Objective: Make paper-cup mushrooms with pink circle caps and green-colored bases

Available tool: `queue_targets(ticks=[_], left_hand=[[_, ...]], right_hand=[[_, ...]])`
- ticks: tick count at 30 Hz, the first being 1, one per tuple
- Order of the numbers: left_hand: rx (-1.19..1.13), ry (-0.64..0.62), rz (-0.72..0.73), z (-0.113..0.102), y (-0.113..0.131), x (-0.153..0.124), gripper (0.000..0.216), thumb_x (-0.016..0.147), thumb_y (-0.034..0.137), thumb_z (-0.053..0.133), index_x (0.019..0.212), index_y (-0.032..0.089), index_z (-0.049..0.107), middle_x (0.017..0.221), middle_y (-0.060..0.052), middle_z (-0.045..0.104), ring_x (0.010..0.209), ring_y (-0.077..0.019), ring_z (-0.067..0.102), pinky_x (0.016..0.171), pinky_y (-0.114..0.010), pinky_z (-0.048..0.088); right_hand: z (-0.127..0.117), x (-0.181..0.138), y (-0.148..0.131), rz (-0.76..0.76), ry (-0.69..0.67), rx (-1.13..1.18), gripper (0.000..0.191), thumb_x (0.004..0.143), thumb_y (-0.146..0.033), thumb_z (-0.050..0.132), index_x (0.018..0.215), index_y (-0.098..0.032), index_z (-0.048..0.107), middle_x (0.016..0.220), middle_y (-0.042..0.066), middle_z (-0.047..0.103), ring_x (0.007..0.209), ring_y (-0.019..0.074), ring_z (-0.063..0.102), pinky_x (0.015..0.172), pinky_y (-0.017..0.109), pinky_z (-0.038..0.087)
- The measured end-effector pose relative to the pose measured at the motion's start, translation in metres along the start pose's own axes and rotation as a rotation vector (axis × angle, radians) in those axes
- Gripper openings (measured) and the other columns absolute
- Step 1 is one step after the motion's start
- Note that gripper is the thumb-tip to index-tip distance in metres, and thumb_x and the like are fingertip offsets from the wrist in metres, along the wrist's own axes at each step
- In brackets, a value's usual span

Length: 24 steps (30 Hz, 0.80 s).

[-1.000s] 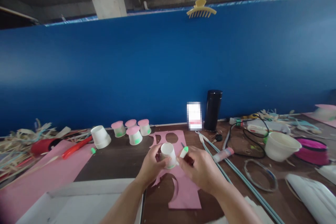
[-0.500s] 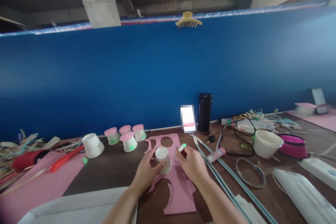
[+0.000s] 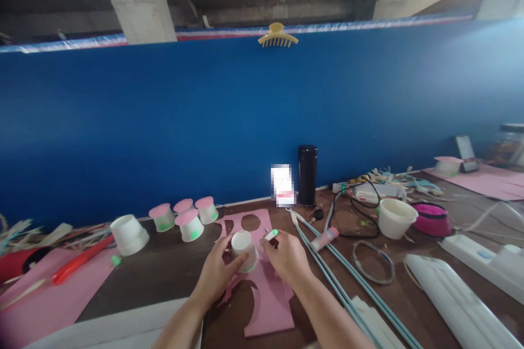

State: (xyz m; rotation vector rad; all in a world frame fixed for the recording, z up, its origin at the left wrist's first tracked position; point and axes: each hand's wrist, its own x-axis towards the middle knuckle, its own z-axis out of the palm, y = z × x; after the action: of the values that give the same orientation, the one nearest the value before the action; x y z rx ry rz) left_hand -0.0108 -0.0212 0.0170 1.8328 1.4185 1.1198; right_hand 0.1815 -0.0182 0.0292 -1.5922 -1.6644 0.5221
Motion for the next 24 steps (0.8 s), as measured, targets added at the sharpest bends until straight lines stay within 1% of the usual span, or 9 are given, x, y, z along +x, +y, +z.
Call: queue_targets(ticks=[4, 7, 9, 12, 14, 18, 20, 22, 24], left_hand=[[-0.002, 0.015, 0.023, -0.001, 0.004, -0.001, 0.048, 0.073, 0.039, 0.061, 0.116, 0.019, 0.056, 0.115, -0.009, 0.06, 0.103, -0.0245, 0.055, 0.087, -0.035, 0.043], [-0.001, 0.017, 0.021, -0.001, 0.004, -0.001, 0.048, 0.073, 0.04, 0.061, 0.116, 0.019, 0.056, 0.116, -0.009, 0.059, 0.103, -0.0241, 0.055, 0.086, -0.034, 0.044], [0.002, 0.015, 0.011, 0.0, 0.001, -0.001, 0.049, 0.073, 0.04, 0.061, 0.117, 0.019, 0.055, 0.117, -0.01, 0.058, 0.104, -0.0239, 0.055, 0.087, -0.034, 0.044], [0.003, 0.013, -0.005, 0.001, -0.004, 0.0, 0.05, 0.072, 0.038, 0.062, 0.118, 0.019, 0.055, 0.119, -0.009, 0.057, 0.108, -0.0238, 0.054, 0.09, -0.034, 0.042], [-0.006, 0.014, -0.014, 0.003, -0.007, 0.001, 0.051, 0.072, 0.037, 0.062, 0.119, 0.019, 0.054, 0.12, -0.009, 0.057, 0.108, -0.0236, 0.054, 0.091, -0.034, 0.042], [-0.037, 0.027, -0.032, 0.005, -0.009, 0.001, 0.052, 0.072, 0.036, 0.063, 0.12, 0.019, 0.054, 0.121, -0.01, 0.056, 0.104, -0.0231, 0.056, 0.09, -0.035, 0.043], [-0.042, 0.033, -0.03, 0.005, -0.007, 0.001, 0.051, 0.071, 0.035, 0.063, 0.119, 0.019, 0.054, 0.12, -0.01, 0.057, 0.103, -0.0231, 0.056, 0.089, -0.035, 0.043], [-0.034, 0.035, -0.022, 0.004, -0.005, 0.0, 0.05, 0.071, 0.034, 0.063, 0.118, 0.019, 0.055, 0.118, -0.01, 0.058, 0.102, -0.0227, 0.056, 0.088, -0.034, 0.043], [-0.022, 0.029, -0.017, 0.003, -0.003, 0.0, 0.049, 0.071, 0.033, 0.063, 0.118, 0.02, 0.055, 0.117, -0.009, 0.058, 0.102, -0.0222, 0.056, 0.088, -0.033, 0.043]], right_hand=[[0.0, 0.0, 0.0, 0.012, 0.015, 0.073, 0.023, 0.077, -0.04, 0.055, 0.073, -0.021, 0.069, 0.073, 0.004, 0.07, 0.072, 0.0194, 0.064, 0.064, 0.025, 0.043], [0.001, 0.001, 0.003, 0.029, 0.025, 0.141, 0.021, 0.075, -0.038, 0.056, 0.079, -0.021, 0.069, 0.074, 0.003, 0.07, 0.071, 0.0182, 0.064, 0.064, 0.025, 0.044], [0.0, 0.003, 0.005, 0.051, 0.022, 0.193, 0.022, 0.075, -0.037, 0.055, 0.084, -0.021, 0.068, 0.068, 0.001, 0.068, 0.062, 0.0163, 0.062, 0.058, 0.024, 0.044], [-0.003, 0.007, 0.006, 0.093, 0.008, 0.272, 0.026, 0.076, -0.039, 0.052, 0.088, -0.019, 0.066, 0.06, -0.001, 0.063, 0.048, 0.0129, 0.056, 0.046, 0.022, 0.04], [-0.007, 0.008, 0.006, 0.115, 0.005, 0.315, 0.029, 0.078, -0.04, 0.049, 0.088, -0.018, 0.064, 0.063, 0.0, 0.064, 0.045, 0.0114, 0.055, 0.042, 0.021, 0.038], [-0.014, 0.009, 0.006, 0.136, -0.002, 0.348, 0.032, 0.08, -0.042, 0.044, 0.089, -0.018, 0.063, 0.071, 0.001, 0.067, 0.046, 0.0105, 0.055, 0.041, 0.02, 0.037], [-0.015, 0.008, 0.007, 0.133, -0.004, 0.333, 0.031, 0.08, -0.042, 0.045, 0.084, -0.018, 0.064, 0.064, 0.0, 0.065, 0.045, 0.0107, 0.054, 0.042, 0.021, 0.036], [-0.015, 0.007, 0.008, 0.126, 0.001, 0.304, 0.031, 0.079, -0.044, 0.047, 0.072, -0.018, 0.064, 0.052, -0.002, 0.059, 0.044, 0.0112, 0.051, 0.043, 0.021, 0.035], [-0.014, 0.006, 0.009, 0.118, 0.008, 0.278, 0.036, 0.078, -0.047, 0.048, 0.061, -0.019, 0.061, 0.045, -0.003, 0.053, 0.045, 0.0118, 0.05, 0.044, 0.022, 0.035]])
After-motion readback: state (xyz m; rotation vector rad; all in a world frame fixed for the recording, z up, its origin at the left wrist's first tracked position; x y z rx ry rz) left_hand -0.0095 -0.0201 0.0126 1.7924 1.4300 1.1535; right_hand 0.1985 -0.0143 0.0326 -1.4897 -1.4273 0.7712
